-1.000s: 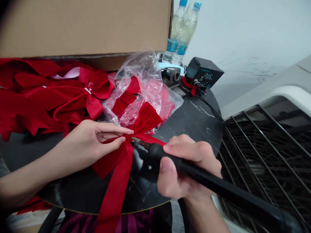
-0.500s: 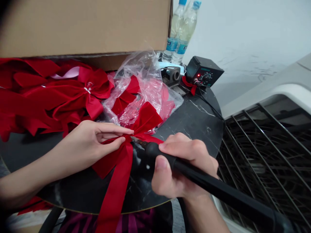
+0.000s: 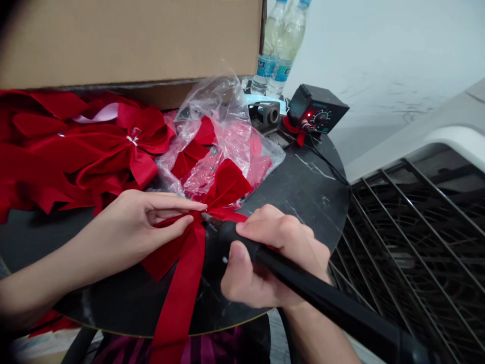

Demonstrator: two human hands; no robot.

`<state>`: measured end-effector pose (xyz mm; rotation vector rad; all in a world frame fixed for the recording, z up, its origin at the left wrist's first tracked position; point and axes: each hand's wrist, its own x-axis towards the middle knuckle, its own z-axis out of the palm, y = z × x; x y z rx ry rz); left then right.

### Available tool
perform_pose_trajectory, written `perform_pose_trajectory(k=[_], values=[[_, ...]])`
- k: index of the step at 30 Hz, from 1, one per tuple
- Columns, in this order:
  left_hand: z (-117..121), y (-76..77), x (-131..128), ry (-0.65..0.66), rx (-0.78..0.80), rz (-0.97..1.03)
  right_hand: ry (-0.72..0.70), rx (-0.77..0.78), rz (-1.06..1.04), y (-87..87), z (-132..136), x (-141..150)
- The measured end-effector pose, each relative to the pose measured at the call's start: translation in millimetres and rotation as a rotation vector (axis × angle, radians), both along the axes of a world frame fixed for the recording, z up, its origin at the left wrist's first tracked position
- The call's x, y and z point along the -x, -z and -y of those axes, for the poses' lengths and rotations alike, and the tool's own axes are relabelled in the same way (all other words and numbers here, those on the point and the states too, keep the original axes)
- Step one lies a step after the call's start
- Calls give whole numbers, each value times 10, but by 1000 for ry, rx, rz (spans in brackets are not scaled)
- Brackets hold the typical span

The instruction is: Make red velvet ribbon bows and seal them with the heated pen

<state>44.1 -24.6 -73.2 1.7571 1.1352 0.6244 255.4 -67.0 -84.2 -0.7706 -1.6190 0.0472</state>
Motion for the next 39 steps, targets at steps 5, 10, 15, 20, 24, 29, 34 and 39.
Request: perform_pose_trajectory(k=[5, 10, 15, 20, 24, 29, 34, 39], values=[[2, 17, 1, 5, -58, -36, 26, 85, 16, -18, 28, 27], [-7, 23, 2, -3, -46, -32, 73, 89, 33, -39, 106, -14], [-6, 15, 5, 3, -41, -23, 193, 13, -17, 44, 168, 21], [9, -3, 5, 8, -77, -60, 164, 1, 14, 17, 149, 99], [2, -6, 3, 10, -85, -71, 110, 1, 19, -38, 127, 116], [-2, 1, 4, 7, -107, -77, 89, 7, 0, -10, 107, 115], [5, 0, 1, 11, -118, -89, 44, 59, 34, 15, 110, 119], [-3, 3, 0, 5, -120, -87, 118, 30, 41, 5, 140, 134]])
